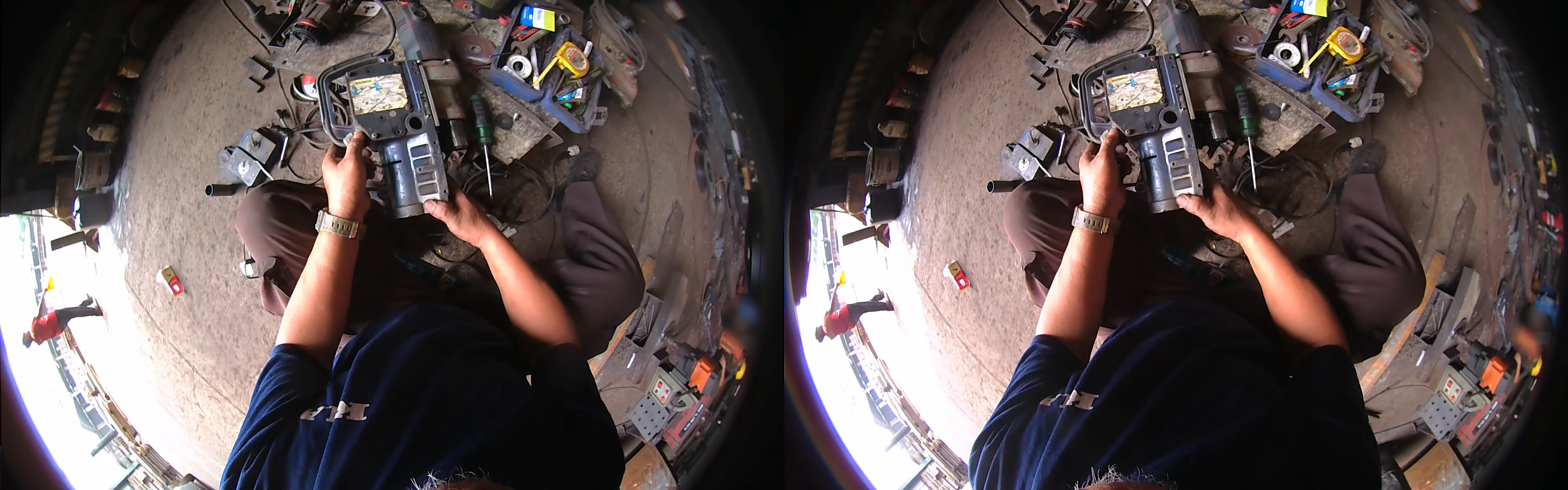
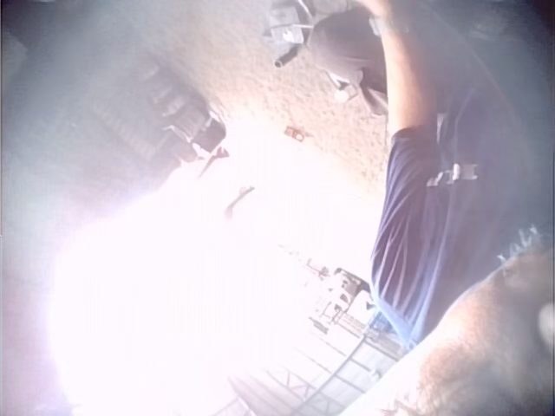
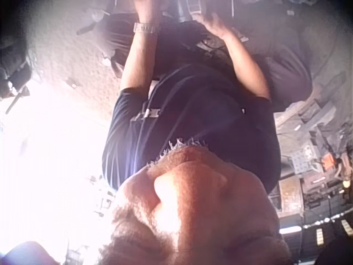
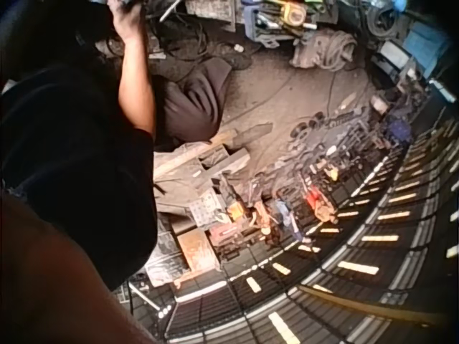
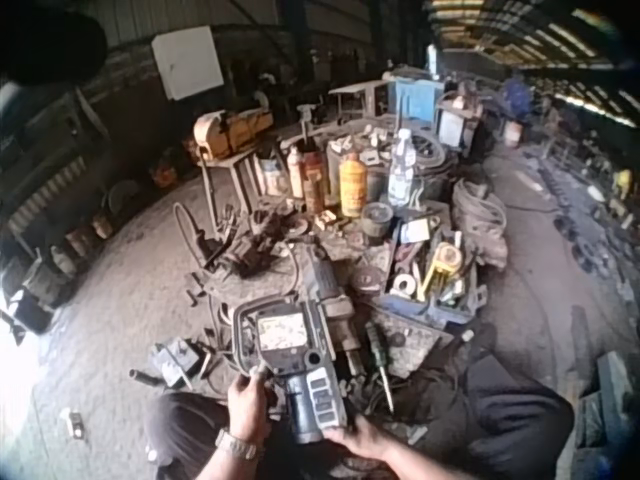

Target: The person disassembles a handheld power tool, removes the internal circuit board, and manipulates the wiring and components. They then reassemble the tool's housing.

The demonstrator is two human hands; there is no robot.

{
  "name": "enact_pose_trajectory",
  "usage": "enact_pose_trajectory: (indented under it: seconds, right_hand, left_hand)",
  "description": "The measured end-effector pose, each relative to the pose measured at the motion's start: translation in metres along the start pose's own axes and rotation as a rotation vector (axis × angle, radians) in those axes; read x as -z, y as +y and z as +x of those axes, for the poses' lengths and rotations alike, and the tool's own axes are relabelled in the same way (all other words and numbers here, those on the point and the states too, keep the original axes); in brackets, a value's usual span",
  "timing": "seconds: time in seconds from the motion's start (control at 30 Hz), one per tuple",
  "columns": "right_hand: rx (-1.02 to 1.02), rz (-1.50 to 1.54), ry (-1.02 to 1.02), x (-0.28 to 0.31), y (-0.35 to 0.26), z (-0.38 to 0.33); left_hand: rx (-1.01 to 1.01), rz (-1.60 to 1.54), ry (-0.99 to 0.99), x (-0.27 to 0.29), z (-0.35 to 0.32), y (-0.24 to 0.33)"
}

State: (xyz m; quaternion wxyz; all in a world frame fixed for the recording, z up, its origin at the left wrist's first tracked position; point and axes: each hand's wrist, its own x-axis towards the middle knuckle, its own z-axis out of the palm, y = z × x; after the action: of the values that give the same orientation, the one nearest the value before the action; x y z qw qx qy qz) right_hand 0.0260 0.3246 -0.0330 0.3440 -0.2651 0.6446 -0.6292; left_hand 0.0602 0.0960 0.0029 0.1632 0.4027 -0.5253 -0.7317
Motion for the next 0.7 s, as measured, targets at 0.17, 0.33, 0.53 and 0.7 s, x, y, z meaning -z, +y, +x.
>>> enact_pose_trajectory:
  seconds: [0.17,0.33,0.53,0.7]
  right_hand:
    - [-0.018,0.022,-0.017,0.001,0.000,-0.001]
    - [0.028,-0.001,0.001,0.000,0.001,-0.001]
    - [0.032,0.015,0.004,0.000,-0.004,-0.001]
    - [0.027,0.000,-0.010,0.001,-0.001,-0.001]
  left_hand:
    - [0.231,-0.190,-0.011,-0.003,-0.009,0.017]
    - [-0.050,-0.076,0.012,-0.001,-0.003,-0.004]
    - [0.229,-0.261,-0.015,0.007,0.004,0.000]
    - [0.027,-0.093,0.021,0.001,0.003,-0.008]
